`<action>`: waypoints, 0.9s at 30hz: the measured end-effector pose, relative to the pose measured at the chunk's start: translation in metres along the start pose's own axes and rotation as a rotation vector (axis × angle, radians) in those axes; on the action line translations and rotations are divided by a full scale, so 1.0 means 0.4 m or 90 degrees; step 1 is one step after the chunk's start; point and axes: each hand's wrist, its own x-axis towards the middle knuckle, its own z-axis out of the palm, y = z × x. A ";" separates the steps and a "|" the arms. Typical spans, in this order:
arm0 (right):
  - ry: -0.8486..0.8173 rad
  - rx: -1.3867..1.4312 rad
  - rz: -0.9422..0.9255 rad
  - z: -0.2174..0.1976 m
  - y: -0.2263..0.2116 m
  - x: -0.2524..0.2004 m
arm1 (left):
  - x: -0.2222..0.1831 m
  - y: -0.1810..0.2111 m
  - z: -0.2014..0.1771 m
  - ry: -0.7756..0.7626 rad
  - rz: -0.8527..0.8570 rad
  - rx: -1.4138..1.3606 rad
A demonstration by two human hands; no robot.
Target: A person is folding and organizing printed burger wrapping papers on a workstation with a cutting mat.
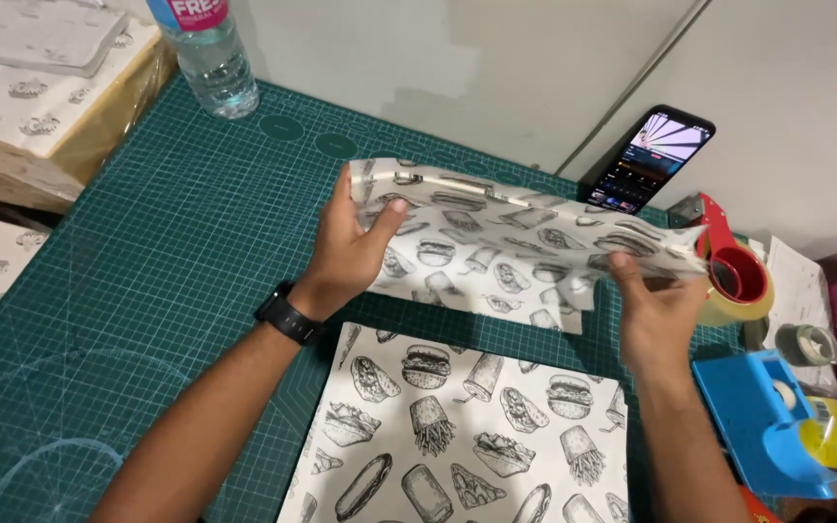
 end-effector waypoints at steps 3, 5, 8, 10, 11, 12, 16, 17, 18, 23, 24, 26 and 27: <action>0.044 0.085 0.000 -0.006 -0.037 0.009 | -0.005 0.009 -0.007 0.001 0.033 0.015; 0.067 0.168 0.030 -0.016 -0.043 0.011 | -0.011 0.019 -0.010 -0.001 0.058 0.025; 0.187 0.153 -0.033 -0.027 -0.035 0.001 | -0.024 0.054 0.010 0.078 0.127 0.065; 0.236 0.249 -0.059 -0.015 -0.061 -0.002 | -0.029 0.068 0.024 0.158 0.166 0.046; 0.241 0.245 -0.060 -0.012 -0.072 -0.005 | -0.032 0.072 0.029 0.153 0.166 0.042; 0.242 0.214 -0.080 -0.007 -0.083 -0.007 | -0.035 0.076 0.032 0.176 0.162 0.036; 0.233 0.204 -0.070 -0.001 -0.096 -0.009 | -0.038 0.071 0.039 0.199 0.162 0.077; 0.236 0.201 -0.067 -0.001 -0.095 -0.008 | -0.039 0.068 0.041 0.195 0.160 0.075; 0.227 0.188 -0.073 -0.001 -0.094 -0.006 | -0.040 0.064 0.042 0.194 0.138 0.091; 0.208 0.197 -0.038 -0.010 -0.075 -0.004 | -0.041 0.042 0.047 0.190 0.084 0.137; 0.203 0.188 -0.043 -0.011 -0.068 -0.003 | -0.041 0.044 0.048 0.188 0.070 0.134; 0.199 0.180 -0.048 -0.011 -0.068 -0.002 | -0.040 0.051 0.048 0.185 0.057 0.132; 0.196 0.176 -0.049 -0.010 -0.076 -0.001 | -0.040 0.056 0.047 0.177 0.065 0.126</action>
